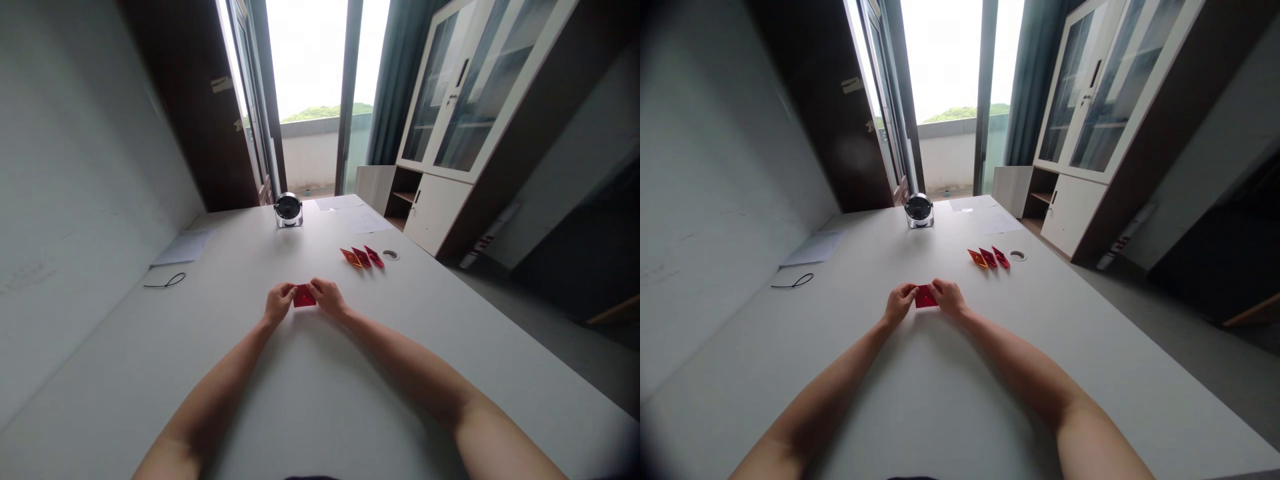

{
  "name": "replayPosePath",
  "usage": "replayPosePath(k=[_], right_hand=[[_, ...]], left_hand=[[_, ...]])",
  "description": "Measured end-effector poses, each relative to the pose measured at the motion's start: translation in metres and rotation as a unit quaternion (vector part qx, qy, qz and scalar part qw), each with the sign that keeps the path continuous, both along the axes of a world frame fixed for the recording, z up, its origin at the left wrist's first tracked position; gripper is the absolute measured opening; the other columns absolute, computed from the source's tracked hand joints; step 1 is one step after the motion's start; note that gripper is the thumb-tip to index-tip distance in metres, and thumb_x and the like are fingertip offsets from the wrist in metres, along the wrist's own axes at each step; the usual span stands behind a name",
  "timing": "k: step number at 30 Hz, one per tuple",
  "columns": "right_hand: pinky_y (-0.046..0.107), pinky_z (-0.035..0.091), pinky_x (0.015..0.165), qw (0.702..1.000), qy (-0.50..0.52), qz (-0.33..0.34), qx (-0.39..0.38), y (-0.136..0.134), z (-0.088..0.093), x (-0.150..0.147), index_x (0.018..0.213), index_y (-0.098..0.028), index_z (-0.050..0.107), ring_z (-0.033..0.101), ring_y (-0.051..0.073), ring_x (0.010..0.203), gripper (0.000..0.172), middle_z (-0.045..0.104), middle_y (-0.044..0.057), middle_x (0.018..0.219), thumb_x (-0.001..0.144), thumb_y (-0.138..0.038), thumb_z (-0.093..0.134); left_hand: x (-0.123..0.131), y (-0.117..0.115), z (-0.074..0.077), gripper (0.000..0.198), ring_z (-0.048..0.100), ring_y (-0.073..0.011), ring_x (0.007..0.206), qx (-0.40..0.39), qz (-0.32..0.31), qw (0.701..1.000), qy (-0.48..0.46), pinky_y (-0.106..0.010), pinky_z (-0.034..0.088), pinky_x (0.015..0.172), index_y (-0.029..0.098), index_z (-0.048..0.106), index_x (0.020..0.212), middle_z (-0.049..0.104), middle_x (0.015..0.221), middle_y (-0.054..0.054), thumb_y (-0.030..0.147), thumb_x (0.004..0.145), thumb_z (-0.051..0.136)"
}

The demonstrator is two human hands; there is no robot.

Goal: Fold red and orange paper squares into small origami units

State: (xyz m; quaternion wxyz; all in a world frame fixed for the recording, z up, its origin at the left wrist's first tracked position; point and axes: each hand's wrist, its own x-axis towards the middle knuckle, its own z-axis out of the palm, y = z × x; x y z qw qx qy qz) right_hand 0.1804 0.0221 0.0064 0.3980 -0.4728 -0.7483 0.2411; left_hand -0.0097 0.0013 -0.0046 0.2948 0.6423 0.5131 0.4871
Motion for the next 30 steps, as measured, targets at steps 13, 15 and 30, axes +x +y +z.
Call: replayPosePath(k=[13, 15, 30], right_hand=[[0.024, 0.037, 0.058, 0.997, 0.075, 0.02, -0.009, 0.002, -0.003, 0.001, 0.076, -0.018, 0.063, 0.047, 0.012, 0.058, 0.031, 0.059, -0.001, 0.063, 0.09, -0.044, 0.051], [0.024, 0.039, 0.059, 0.994, 0.105, 0.034, -0.017, 0.003, -0.004, 0.0, 0.079, -0.018, 0.063, 0.049, 0.012, 0.06, 0.029, 0.06, -0.001, 0.066, 0.088, -0.044, 0.053], [0.03, 0.049, 0.073, 0.932, 0.251, 0.184, -0.184, -0.001, 0.008, 0.001, 0.088, -0.015, 0.07, 0.063, 0.017, 0.075, 0.034, 0.071, 0.005, 0.08, 0.08, -0.049, 0.066]], left_hand=[[0.001, -0.002, 0.003, 0.033, 0.057, -0.0149, 0.067, -0.021, -0.017, 0.997, -0.07, -0.024, 0.045, 0.063, 0.017, 0.067, 0.083, 0.066, 0.074, -0.002, 0.047, 0.088, 0.054], [0.0, 0.001, 0.002, 0.035, 0.051, -0.0129, 0.06, -0.03, -0.001, 0.995, -0.092, -0.023, 0.041, 0.057, 0.017, 0.063, 0.082, 0.058, 0.065, 0.0, 0.049, 0.089, 0.052], [0.003, 0.003, 0.0, 0.025, 0.061, -0.0146, 0.067, -0.088, -0.065, 0.973, -0.201, -0.03, 0.051, 0.069, 0.015, 0.062, 0.095, 0.065, 0.075, -0.003, 0.036, 0.08, 0.06]])
